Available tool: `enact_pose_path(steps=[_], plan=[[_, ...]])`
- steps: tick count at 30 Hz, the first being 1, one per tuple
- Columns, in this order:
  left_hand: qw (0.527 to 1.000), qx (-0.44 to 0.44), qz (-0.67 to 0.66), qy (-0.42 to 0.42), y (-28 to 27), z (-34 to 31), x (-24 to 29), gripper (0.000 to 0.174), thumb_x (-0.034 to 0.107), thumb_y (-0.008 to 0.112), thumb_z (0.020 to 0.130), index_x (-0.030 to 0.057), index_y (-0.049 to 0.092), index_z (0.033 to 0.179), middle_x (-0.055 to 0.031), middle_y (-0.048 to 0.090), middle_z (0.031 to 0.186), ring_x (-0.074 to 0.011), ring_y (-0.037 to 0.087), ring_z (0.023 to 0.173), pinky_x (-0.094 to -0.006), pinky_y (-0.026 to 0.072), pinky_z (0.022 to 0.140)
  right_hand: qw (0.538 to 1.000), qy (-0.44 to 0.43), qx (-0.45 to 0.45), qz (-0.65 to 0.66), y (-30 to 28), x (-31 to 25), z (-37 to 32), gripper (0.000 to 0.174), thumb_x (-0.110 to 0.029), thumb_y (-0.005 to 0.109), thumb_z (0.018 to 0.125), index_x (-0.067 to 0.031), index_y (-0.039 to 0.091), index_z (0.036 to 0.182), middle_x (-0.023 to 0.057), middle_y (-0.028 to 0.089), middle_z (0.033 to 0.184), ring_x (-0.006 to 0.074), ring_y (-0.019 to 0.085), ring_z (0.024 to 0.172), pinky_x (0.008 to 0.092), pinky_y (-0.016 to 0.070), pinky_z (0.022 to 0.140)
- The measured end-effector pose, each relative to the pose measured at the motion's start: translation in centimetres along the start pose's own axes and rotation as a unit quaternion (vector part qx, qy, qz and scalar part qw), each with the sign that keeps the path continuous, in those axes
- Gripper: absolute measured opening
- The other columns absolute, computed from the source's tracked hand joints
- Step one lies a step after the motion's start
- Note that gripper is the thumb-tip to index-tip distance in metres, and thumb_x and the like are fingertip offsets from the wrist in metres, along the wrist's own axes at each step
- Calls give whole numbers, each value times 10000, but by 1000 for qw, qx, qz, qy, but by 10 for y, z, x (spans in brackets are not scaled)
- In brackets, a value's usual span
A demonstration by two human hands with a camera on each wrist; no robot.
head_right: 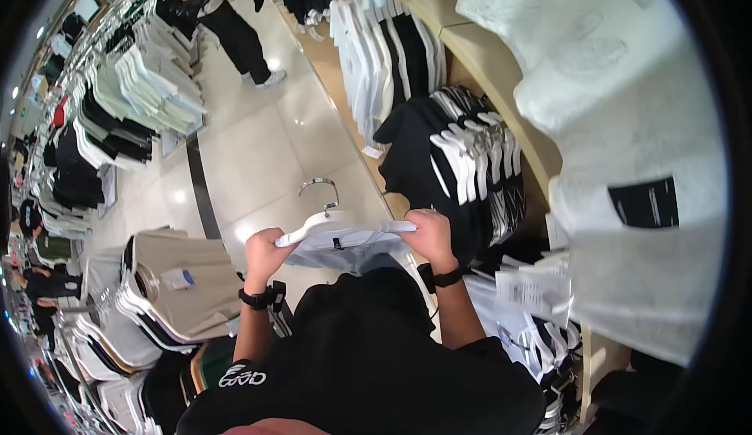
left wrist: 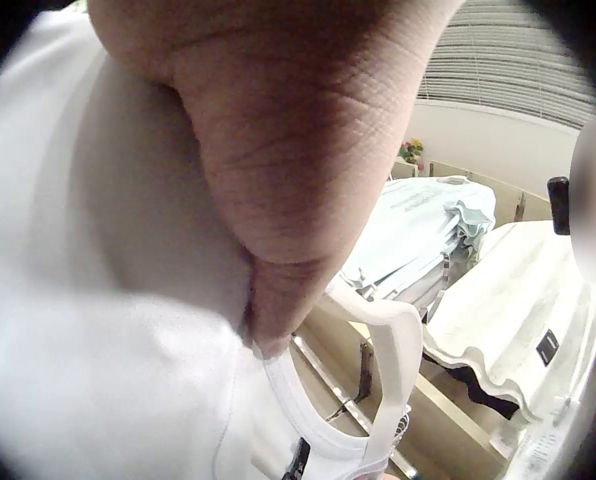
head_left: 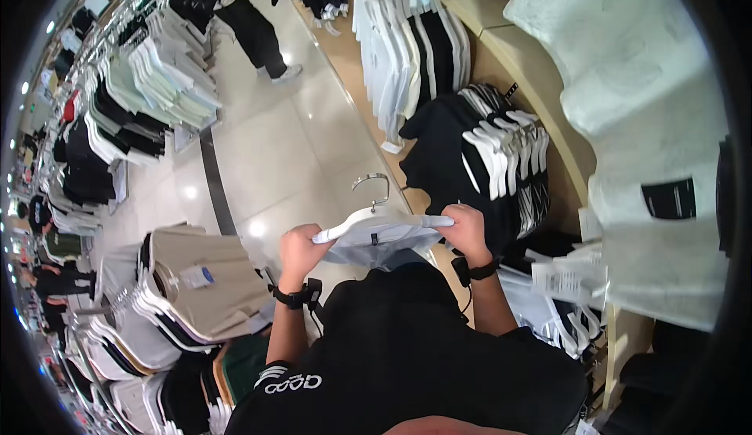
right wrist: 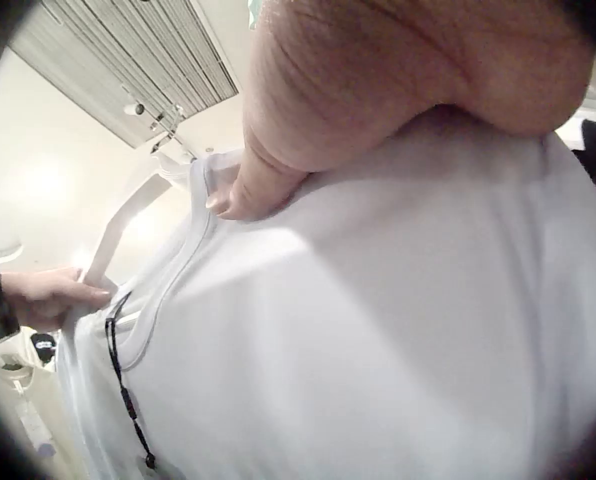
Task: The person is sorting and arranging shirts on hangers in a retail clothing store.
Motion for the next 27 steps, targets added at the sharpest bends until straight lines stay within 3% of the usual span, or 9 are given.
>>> enact_pose_path(steps=[3,5,7,11,12,16,19,23,27], plan=[[1000,-4,14,14,0,50,5,399,329,896,754,57,621,657,-134,619,667,-370,599,611,-428,465,556,999,-27,21,-14,-6,13,37,274,-178,885,677,-71,635,710,111,631,714,348,651,691,429,485,588],[999,-18,15,39,7,84,7,363,296,901,746,52,643,671,-135,620,663,-364,596,601,-415,466,551,998,-6,58,-5,-10,25,45,313,-300,881,723,-97,643,729,109,646,751,362,678,767,461,512,621],[997,-32,5,76,19,113,17,346,285,903,741,49,656,682,-136,621,662,-361,597,597,-413,468,551,998,48,34,-23,-22,36,40,295,-309,880,737,-106,665,744,101,658,759,355,679,768,454,522,637],[982,-117,-12,148,52,161,53,311,274,903,733,56,684,708,-138,639,680,-357,638,628,-416,496,575,984,140,104,-25,-40,50,-2,279,-296,882,743,-100,687,775,100,662,765,341,671,748,437,525,640],[974,-147,40,171,59,171,70,310,292,906,733,61,698,730,-140,649,703,-358,653,657,-426,503,595,977,173,122,-17,-44,50,-13,303,-297,895,739,-90,674,751,100,654,742,343,669,734,431,522,633],[921,-253,-19,294,101,214,112,337,339,895,752,59,709,773,-139,666,740,-368,663,704,-447,496,610,937,280,194,-80,-49,45,-63,319,-294,910,727,-78,675,718,103,645,713,351,656,696,427,509,600],[870,-272,-37,409,131,239,150,343,332,894,752,50,700,770,-145,661,731,-376,656,691,-447,494,604,894,336,260,-138,-51,28,-91,331,-286,913,717,-60,672,729,116,636,706,347,655,697,431,500,591],[823,-354,-124,427,174,266,176,444,400,902,787,26,669,731,-161,631,686,-396,616,648,-443,470,574,848,417,287,-158,-53,-9,-92,427,-366,927,755,-38,655,721,136,624,674,360,636,638,434,479,572],[802,-413,-58,427,189,288,183,473,440,906,790,25,684,740,-167,673,722,-394,638,679,-437,497,608,801,508,287,-134,-38,-29,-77,436,-400,921,774,-47,667,732,144,643,700,353,643,661,438,480,577]])
Point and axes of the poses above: each hand's wrist, its own z-axis towards the middle knuckle, its own y-axis out of the palm, x = y × z, the point moved 2 cm from there along z, towards the middle knuckle
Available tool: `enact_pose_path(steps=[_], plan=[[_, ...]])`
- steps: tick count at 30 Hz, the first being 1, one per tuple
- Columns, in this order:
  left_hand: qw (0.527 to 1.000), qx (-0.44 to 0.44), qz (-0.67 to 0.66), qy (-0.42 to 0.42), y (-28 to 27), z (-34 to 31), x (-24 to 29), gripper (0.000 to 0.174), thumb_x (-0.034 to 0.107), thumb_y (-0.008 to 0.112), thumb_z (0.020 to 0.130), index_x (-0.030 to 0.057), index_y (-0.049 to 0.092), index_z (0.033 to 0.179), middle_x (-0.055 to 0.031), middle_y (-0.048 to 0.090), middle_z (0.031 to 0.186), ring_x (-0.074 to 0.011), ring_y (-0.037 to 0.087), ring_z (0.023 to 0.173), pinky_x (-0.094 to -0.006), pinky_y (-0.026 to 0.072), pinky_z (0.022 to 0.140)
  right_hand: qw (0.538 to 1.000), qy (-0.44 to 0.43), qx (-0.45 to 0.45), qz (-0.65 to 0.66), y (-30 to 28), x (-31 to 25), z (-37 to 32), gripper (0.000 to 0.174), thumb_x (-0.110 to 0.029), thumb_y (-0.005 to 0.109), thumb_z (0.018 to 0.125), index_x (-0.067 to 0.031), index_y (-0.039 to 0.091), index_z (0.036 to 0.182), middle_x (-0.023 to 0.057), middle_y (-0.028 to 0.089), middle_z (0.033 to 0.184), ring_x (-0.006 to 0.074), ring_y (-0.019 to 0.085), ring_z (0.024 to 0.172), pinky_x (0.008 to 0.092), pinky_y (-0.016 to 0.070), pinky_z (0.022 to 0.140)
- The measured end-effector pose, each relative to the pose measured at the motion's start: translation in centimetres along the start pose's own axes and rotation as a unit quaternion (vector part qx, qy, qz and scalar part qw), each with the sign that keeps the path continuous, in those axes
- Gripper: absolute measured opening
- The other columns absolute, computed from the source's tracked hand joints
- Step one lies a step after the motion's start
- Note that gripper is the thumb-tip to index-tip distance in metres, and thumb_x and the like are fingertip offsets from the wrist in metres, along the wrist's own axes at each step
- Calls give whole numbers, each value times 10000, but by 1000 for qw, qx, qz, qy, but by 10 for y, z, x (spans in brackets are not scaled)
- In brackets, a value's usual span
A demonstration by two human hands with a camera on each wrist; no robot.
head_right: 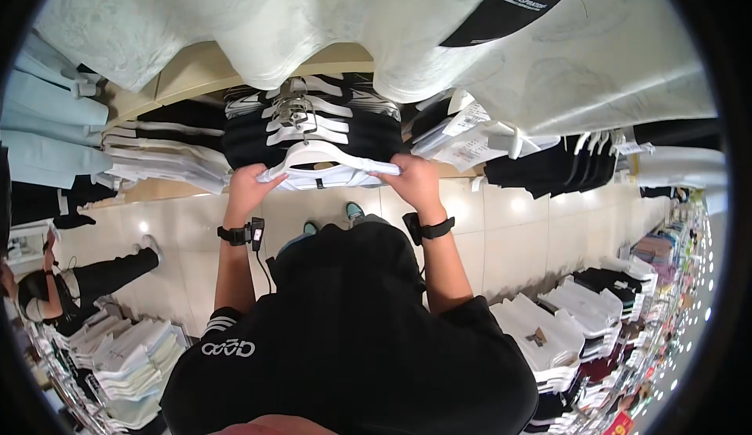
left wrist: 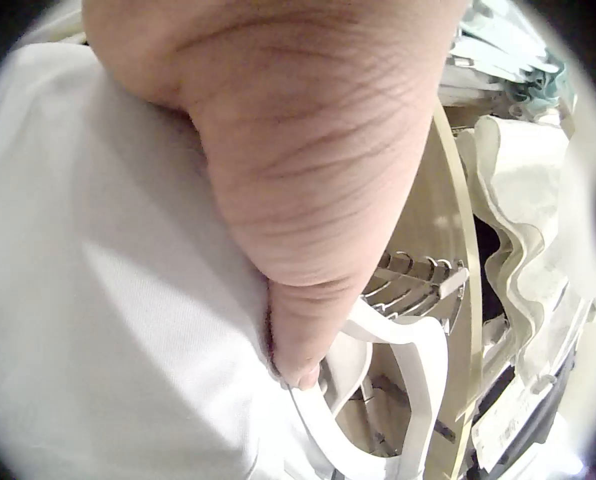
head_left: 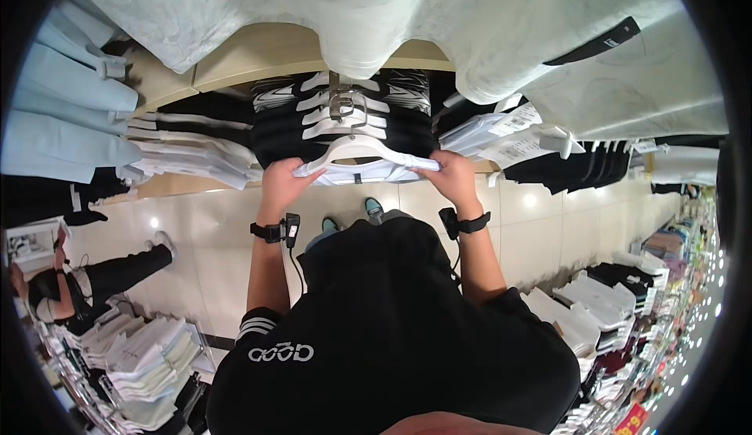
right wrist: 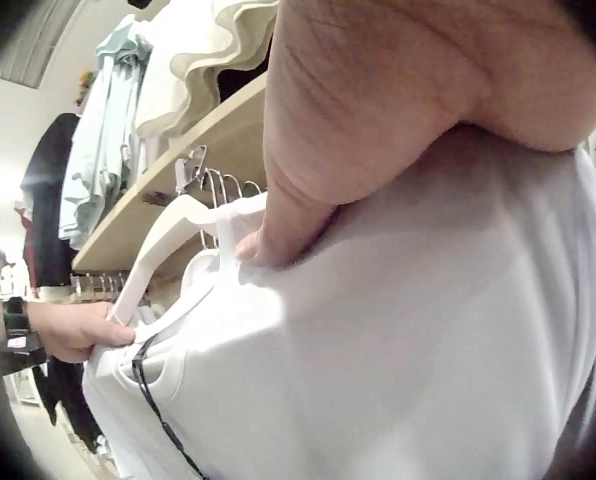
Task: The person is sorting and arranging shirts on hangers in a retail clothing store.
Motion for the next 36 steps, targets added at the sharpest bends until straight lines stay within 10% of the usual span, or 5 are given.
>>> enact_pose_path(steps=[4,9,12,23,36], plan=[[999,17,-33,28,9,-3,-34,496,425,936,774,6,671,795,-157,665,725,-340,589,634,-404,490,616,1000,6,26,-7,22,-14,-16,394,-383,917,774,-58,695,746,129,662,713,340,663,690,439,498,595],[987,110,-8,118,3,5,-46,518,357,955,699,70,682,1034,-89,677,1047,-347,617,1021,-443,487,907,992,15,117,-38,34,-30,-49,603,-238,892,839,-35,626,1340,201,601,1413,426,572,1297,473,486,1091],[950,254,26,181,-3,3,-44,487,331,931,763,74,691,1100,-89,686,1069,-359,618,1029,-458,470,936,988,58,133,-55,35,-30,-75,600,-239,885,853,-38,619,1352,208,593,1425,428,554,1335,474,472,1113],[973,-54,-190,117,87,-67,-33,379,127,846,876,22,662,1190,-73,672,906,-221,635,844,-356,514,814,989,136,-58,17,21,41,-185,535,-418,767,946,-40,663,1311,189,694,1294,392,654,1209,461,527,1028],[926,-235,-118,270,260,-68,202,188,35,692,892,39,706,1080,-65,606,841,-209,612,780,-326,496,714,932,332,46,141,-102,171,-383,553,-469,765,956,-33,699,1289,160,751,1212,323,713,1104,425,571,947]])
Point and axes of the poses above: each hand's wrist, its own z-axis towards the middle knuckle, its own y-axis out of the palm, x = y × z, the point moved 2 cm from there along z, towards the middle knuckle
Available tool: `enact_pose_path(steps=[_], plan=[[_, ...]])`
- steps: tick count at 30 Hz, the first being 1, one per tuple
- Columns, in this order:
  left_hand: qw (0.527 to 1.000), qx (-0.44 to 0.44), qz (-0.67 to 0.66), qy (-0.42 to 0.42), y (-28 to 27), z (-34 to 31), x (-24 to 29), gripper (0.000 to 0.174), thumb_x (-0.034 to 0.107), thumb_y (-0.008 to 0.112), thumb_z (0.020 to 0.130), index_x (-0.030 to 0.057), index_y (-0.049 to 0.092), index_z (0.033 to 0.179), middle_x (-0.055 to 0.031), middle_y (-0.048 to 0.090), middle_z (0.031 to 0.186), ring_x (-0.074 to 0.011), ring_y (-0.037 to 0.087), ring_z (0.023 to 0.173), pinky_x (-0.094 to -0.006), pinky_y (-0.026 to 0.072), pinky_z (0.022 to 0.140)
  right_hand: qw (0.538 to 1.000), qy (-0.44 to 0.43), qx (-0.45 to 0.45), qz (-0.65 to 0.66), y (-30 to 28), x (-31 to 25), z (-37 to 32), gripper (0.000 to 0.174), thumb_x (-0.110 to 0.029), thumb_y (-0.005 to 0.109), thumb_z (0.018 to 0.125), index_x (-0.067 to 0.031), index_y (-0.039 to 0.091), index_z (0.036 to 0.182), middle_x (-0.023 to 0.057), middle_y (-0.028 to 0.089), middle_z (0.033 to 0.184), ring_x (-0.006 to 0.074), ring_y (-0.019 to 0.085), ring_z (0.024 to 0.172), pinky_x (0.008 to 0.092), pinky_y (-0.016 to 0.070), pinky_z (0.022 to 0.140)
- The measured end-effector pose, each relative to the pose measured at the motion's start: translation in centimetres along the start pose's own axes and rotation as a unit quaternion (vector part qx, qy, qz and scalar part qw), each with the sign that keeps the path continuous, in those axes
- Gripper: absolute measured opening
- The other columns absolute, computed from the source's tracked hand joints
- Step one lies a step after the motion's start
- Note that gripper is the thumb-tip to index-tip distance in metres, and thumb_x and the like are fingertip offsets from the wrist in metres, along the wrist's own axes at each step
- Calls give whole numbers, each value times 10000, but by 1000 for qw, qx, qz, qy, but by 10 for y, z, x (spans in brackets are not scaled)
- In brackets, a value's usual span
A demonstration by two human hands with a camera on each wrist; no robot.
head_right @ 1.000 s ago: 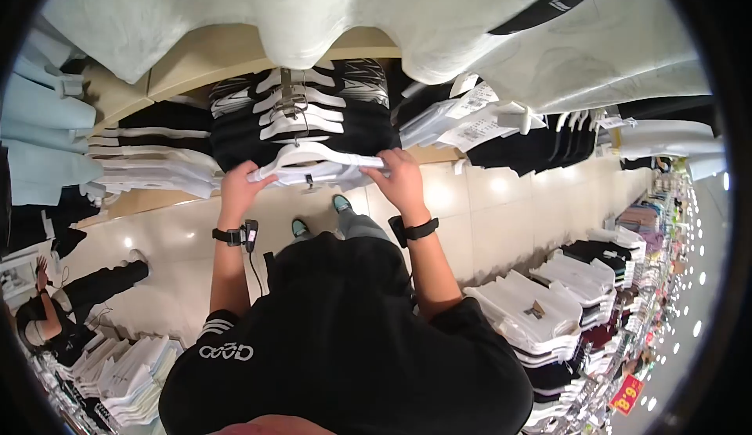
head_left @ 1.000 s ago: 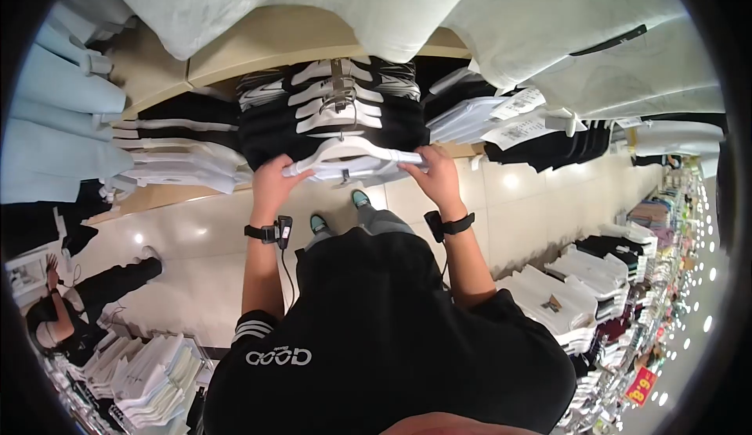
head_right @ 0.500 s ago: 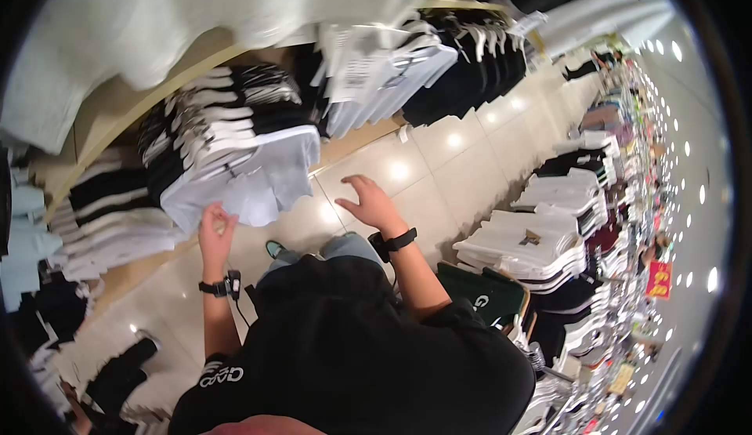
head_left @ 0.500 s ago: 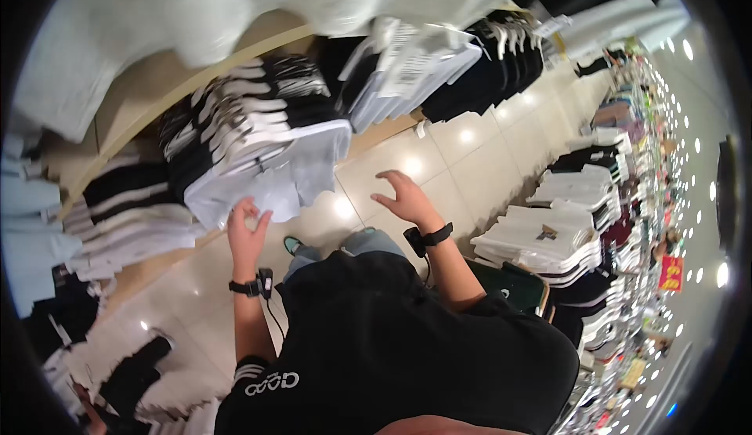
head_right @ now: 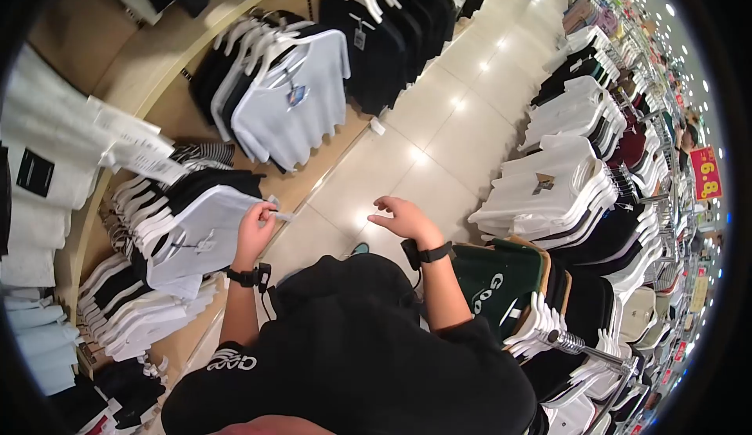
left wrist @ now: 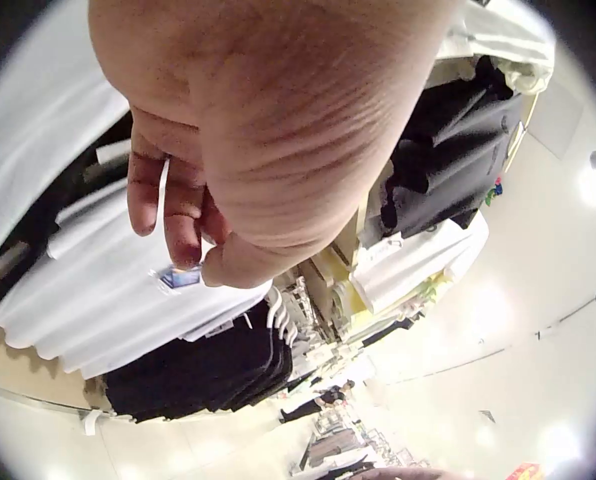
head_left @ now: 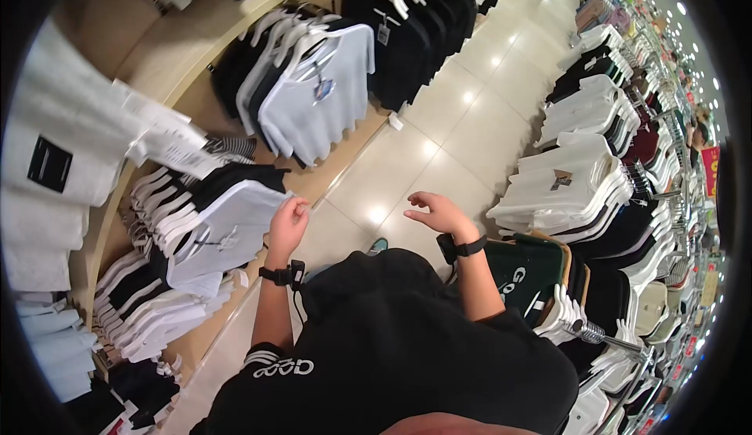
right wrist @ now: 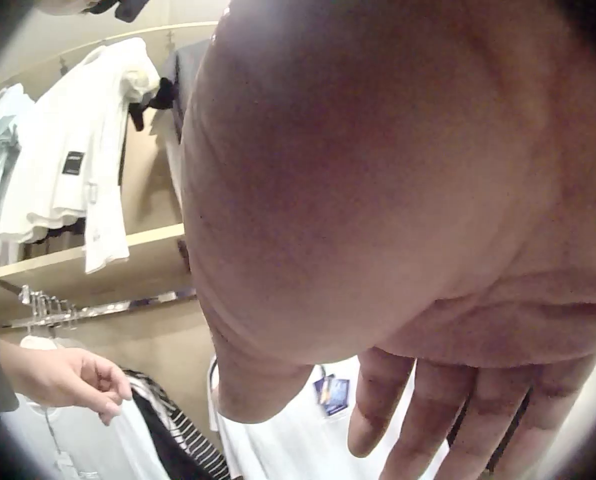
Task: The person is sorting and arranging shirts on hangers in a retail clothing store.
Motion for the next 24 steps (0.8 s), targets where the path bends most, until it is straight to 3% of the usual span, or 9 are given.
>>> enact_pose_path(steps=[4,8,10,12,16,19,20,22,24], plan=[[993,-111,-47,-7,46,41,45,193,34,673,852,31,709,1042,-42,573,794,-175,597,776,-322,484,707,997,30,57,39,-35,46,-19,557,-446,778,952,-5,697,1283,170,752,1187,321,713,1092,412,570,950],[972,-219,-73,50,73,66,84,174,50,649,843,27,710,1005,-10,523,747,-151,530,707,-313,440,674,990,64,70,101,-54,63,-28,554,-423,784,958,4,687,1298,167,750,1177,290,705,1095,396,559,966],[973,-219,-64,24,76,80,90,167,56,639,854,38,714,1002,-1,524,750,-127,522,715,-303,429,669,982,59,64,170,-48,82,-22,546,-408,789,961,4,684,1303,162,749,1172,275,701,1098,393,554,971],[976,-211,-54,-21,74,97,92,167,52,634,858,40,715,1004,5,527,757,-111,522,734,-296,427,671,984,74,54,154,-47,93,-18,535,-396,791,964,1,683,1306,161,750,1175,265,699,1105,395,553,969],[995,-66,-64,47,68,153,70,143,12,635,907,43,716,1021,19,563,796,-72,517,752,-258,450,702,982,109,43,145,-64,98,2,526,-390,792,965,-8,683,1310,151,752,1168,257,698,1108,393,553,967],[993,32,-112,-10,60,198,53,124,16,669,968,24,697,1088,15,593,832,-73,542,810,-246,464,757,986,108,36,124,-84,106,28,464,-331,774,995,-11,673,1315,67,732,1101,171,676,1021,337,544,913],[993,70,-99,12,59,215,44,124,29,683,979,20,687,1102,12,599,838,-79,547,821,-244,465,762,986,108,37,118,-92,110,39,461,-331,774,995,-13,674,1314,68,732,1100,170,677,1020,336,544,915],[987,128,-96,33,53,243,34,153,57,696,961,33,683,1112,-39,646,921,-161,613,895,-314,490,850,988,111,41,100,-110,113,65,456,-331,774,995,-18,676,1312,68,733,1098,167,678,1017,334,543,919],[967,206,104,107,36,259,49,190,95,714,943,48,678,1124,-82,666,1026,-251,631,993,-383,479,927,991,103,36,80,-134,99,92,498,-374,783,978,-14,679,1306,103,744,1119,224,694,1045,370,548,950]])
Point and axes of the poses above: each hand's wrist, its own z-axis towards the middle knuckle, its own y-axis out of the palm, x = y × z, the point moved 2 cm from there along z, towards the middle knuckle
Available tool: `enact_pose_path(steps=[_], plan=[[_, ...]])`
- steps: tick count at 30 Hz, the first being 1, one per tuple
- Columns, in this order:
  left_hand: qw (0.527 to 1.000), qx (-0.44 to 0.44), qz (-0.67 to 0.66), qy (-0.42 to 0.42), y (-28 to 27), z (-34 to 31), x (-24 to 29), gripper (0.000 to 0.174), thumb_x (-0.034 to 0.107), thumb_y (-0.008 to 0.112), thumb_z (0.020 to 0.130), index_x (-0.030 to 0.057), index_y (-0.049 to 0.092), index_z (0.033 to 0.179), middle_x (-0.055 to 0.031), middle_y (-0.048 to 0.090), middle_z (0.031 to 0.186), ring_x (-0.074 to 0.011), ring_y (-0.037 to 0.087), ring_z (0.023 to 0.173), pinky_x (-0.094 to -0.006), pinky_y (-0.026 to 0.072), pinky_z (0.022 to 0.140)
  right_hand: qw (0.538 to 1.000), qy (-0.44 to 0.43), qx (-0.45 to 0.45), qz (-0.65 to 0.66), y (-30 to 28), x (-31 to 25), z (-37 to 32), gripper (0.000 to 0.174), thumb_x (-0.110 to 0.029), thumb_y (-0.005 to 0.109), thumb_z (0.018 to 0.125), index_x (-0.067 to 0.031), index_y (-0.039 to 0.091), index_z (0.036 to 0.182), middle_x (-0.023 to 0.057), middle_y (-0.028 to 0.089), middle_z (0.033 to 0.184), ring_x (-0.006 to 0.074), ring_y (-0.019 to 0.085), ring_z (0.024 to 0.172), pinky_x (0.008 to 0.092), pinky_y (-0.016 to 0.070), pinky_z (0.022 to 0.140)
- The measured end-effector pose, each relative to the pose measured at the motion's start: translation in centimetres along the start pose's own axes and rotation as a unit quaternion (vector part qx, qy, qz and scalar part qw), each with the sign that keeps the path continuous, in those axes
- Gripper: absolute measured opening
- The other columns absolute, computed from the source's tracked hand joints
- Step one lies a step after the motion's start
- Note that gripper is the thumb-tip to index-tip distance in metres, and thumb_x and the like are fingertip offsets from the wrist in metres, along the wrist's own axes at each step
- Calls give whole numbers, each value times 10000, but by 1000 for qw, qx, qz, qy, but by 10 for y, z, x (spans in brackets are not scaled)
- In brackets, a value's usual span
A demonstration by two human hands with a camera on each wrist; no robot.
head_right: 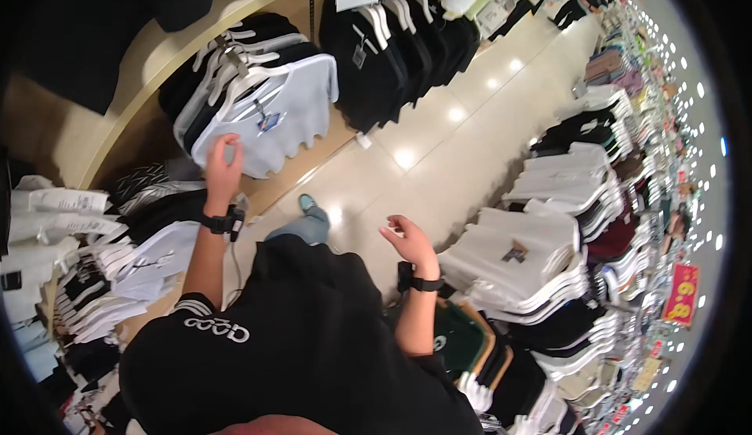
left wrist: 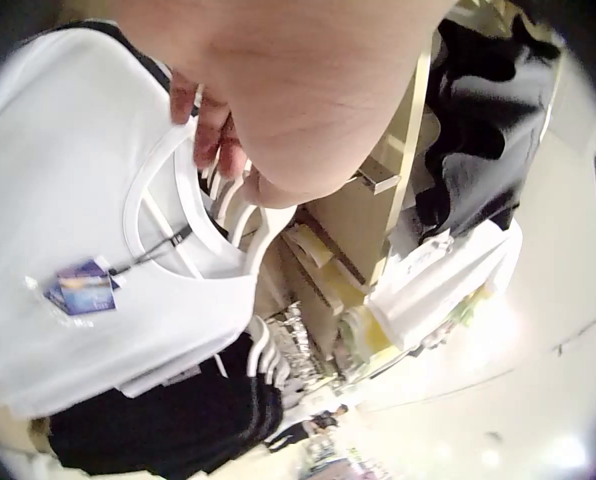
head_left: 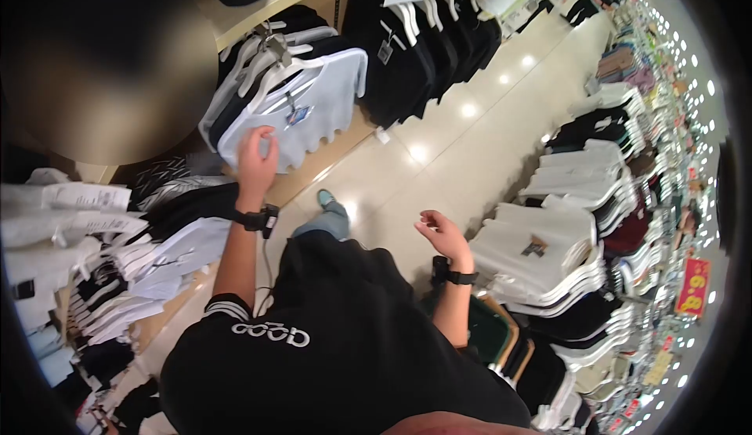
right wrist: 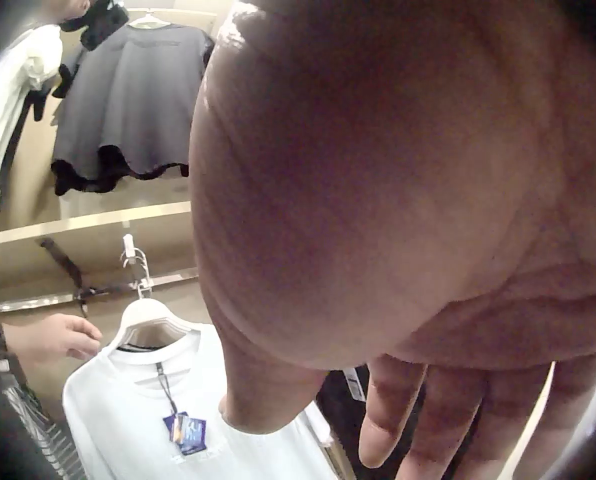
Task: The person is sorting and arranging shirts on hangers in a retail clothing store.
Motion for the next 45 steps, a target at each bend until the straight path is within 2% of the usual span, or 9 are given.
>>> enact_pose_path(steps=[2,4,7,11,15,21,30,36,45], plan=[[991,40,125,36,-7,22,0,257,160,736,914,74,669,1146,-135,663,1206,-384,603,1170,-489,434,1028,1000,-12,-6,-15,-23,-39,29,522,-399,793,964,-11,683,1296,113,747,1123,249,705,1063,384,549,964],[983,72,168,32,-13,38,-8,275,197,759,920,78,667,1150,-115,655,1229,-366,596,1198,-493,436,1026,999,-24,-26,7,-36,-72,66,523,-404,791,965,-15,684,1297,127,751,1146,259,708,1089,389,548,965],[977,111,180,3,-9,48,-40,331,267,809,921,60,683,1147,-142,696,1126,-377,653,1113,-469,484,984,992,-77,-30,-98,-45,-100,129,521,-405,788,964,-17,683,1294,143,747,1151,294,706,1117,404,546,973],[976,-35,208,-63,3,38,-85,431,423,814,912,23,703,1032,-197,717,890,-409,706,844,-464,565,718,969,-199,-19,-146,-39,-196,192,511,-349,829,923,-18,679,1283,184,700,1253,355,661,1211,427,527,1026],[965,-15,210,-155,7,23,-85,469,506,794,884,61,664,810,-181,690,792,-407,693,754,-493,557,644,898,-416,41,-137,-16,-248,279,606,-257,879,850,4,619,1330,233,647,1342,435,606,1275,467,487,1095],[940,-4,261,-222,2,6,-49,392,453,797,839,83,688,770,-154,694,775,-388,704,769,-486,564,655,842,-500,22,-201,25,-255,385,723,-226,891,792,-46,577,1419,250,619,1372,460,573,1301,498,481,1103],[919,103,302,-233,-27,-33,102,254,254,806,658,94,610,680,-75,637,705,-331,661,728,-460,523,660,790,-583,-139,-130,30,-253,391,144,-19,733,717,0,645,829,162,633,853,393,626,871,450,506,777],[846,130,263,-445,22,-150,167,314,348,809,771,115,617,684,-113,641,710,-359,656,712,-466,502,612,732,-587,-328,-106,59,-207,364,222,-101,802,721,-10,600,721,164,580,731,386,611,722,439,474,630],[765,243,257,-538,-1,-259,203,354,369,850,766,87,661,664,-141,635,654,-392,645,659,-471,503,594,677,-611,-385,-143,121,-247,257,263,-122,823,732,-42,578,683,157,559,667,377,589,634,439,449,579]])
Point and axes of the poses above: each hand's wrist, its own z-axis towards the middle knuckle, its own y-axis out of the palm, x = y × z, the point moved 2 cm from there along z, towards the middle knuckle
